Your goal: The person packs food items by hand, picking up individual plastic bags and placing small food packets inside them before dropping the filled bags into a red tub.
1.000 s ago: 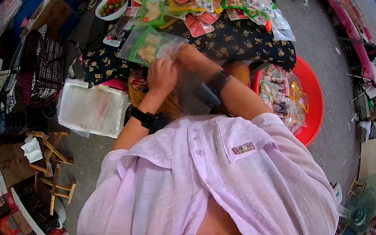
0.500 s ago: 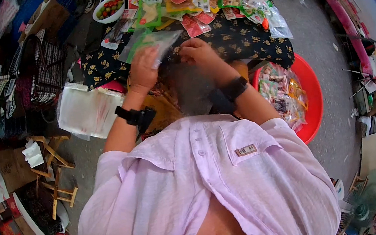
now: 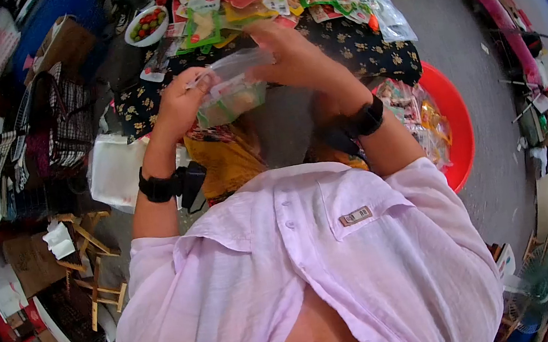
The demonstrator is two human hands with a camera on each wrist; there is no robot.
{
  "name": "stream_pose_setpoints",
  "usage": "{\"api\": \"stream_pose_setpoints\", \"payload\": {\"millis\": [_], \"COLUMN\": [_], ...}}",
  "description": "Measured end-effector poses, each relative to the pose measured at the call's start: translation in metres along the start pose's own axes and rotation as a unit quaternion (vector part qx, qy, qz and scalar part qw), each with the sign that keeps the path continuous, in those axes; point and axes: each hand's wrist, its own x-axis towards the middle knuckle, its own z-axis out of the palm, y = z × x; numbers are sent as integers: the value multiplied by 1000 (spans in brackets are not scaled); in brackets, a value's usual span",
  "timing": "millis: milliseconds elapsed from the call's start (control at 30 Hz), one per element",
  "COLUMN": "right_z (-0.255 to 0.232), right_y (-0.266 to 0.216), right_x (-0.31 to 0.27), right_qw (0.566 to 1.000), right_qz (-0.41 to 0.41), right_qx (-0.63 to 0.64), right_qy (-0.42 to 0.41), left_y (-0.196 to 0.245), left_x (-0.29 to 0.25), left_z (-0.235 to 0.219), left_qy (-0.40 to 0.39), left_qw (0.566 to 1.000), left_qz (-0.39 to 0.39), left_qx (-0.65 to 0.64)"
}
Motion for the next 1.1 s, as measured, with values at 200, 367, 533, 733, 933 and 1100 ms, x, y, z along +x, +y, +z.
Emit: {"api": "stream_pose_setpoints", "payload": {"millis": [200,367,533,733,933,1100], "right_z": [-13,-25,-45,-56,-107,-159], "right_y": [-17,-25,-32,-30,-24,-19], "right_x": [-4,-31,-55,-83,-126,-195], "right_qw": [971,986,974,988,974,944], "right_qz": [48,11,99,93,186,319], "right_qx": [-31,-42,-86,-50,-82,-83], "right_qy": [-234,-158,-183,-117,-96,-10], "left_y": [8,17,4,14,12,-28], "left_x": [-7,-18,-11,1,9,18], "left_z": [25,44,61,85,107,107], "left_qy": [-47,-84,-85,-160,-185,-208], "left_qw": [998,992,994,983,976,975], "left_qz": [18,-31,63,92,89,-7], "left_qx": [24,-94,-31,-5,-71,-75]}}
